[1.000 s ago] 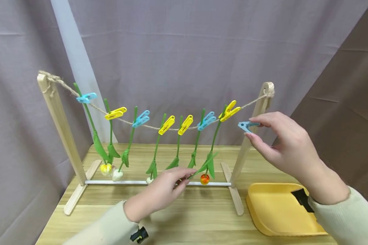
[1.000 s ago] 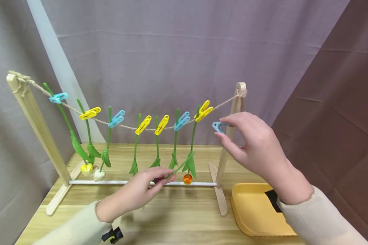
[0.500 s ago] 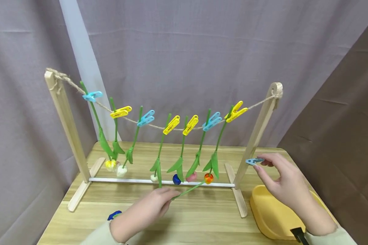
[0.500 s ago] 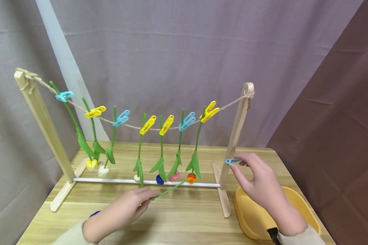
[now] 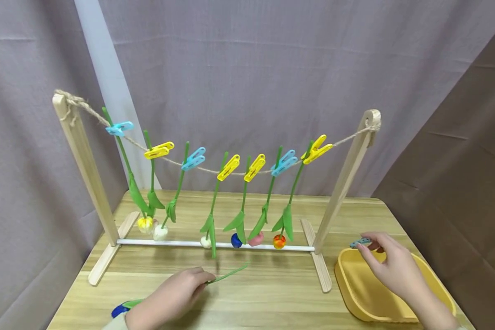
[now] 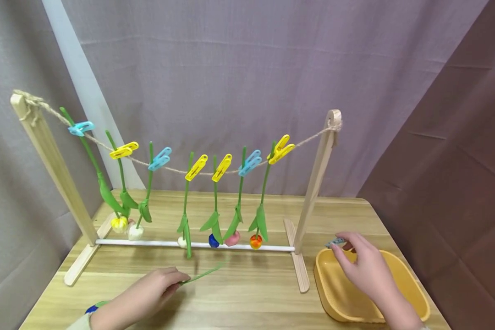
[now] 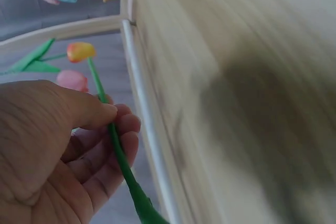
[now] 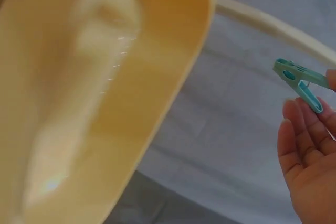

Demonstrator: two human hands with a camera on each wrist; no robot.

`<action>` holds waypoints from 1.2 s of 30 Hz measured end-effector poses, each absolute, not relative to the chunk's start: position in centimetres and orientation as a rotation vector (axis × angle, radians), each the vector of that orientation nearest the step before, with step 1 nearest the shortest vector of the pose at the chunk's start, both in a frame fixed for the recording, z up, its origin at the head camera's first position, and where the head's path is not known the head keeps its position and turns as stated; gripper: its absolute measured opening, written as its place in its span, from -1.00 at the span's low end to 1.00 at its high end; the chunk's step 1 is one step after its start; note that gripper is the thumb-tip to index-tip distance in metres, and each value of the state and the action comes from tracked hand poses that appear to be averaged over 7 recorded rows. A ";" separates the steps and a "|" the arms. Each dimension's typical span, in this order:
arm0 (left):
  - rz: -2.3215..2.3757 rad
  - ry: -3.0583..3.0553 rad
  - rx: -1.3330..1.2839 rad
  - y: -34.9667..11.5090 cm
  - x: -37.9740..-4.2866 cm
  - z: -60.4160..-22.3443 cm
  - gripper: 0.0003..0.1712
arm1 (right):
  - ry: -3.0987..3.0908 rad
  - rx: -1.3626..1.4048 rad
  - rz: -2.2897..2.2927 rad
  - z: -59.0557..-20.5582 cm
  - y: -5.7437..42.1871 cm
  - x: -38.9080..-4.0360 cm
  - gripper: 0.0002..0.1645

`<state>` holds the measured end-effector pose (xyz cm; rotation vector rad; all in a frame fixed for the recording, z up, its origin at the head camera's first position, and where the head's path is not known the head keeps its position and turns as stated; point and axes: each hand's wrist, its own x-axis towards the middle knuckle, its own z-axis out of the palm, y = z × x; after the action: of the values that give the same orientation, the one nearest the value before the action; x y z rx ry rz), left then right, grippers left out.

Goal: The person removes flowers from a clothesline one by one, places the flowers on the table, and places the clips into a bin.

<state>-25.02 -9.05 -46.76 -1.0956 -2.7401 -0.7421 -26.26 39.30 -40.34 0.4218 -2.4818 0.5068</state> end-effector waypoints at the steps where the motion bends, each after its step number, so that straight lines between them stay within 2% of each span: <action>1: -0.752 -2.744 -1.087 -9.4 -25.0 -47.0 -0.76 | -2.505 0.407 0.503 -40.7 39.6 -26.3 -0.68; 10: -0.738 -2.718 -1.038 -11.1 -25.0 -49.0 -0.81 | -2.731 0.287 0.550 -43.4 41.2 -26.8 -0.63; 20: -0.658 -2.790 -0.987 -11.8 -25.1 -50.1 -0.84 | -2.855 0.279 0.598 -45.6 41.6 -27.2 -0.64; 36: -0.655 -2.796 -0.962 -12.0 -25.2 -50.8 -0.82 | -3.086 0.187 0.667 -47.0 41.9 -27.3 -0.66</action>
<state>-25.17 -11.96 -50.83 -0.9620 -2.7960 -0.6554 -27.27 41.85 -46.96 0.1872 -3.0856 0.6668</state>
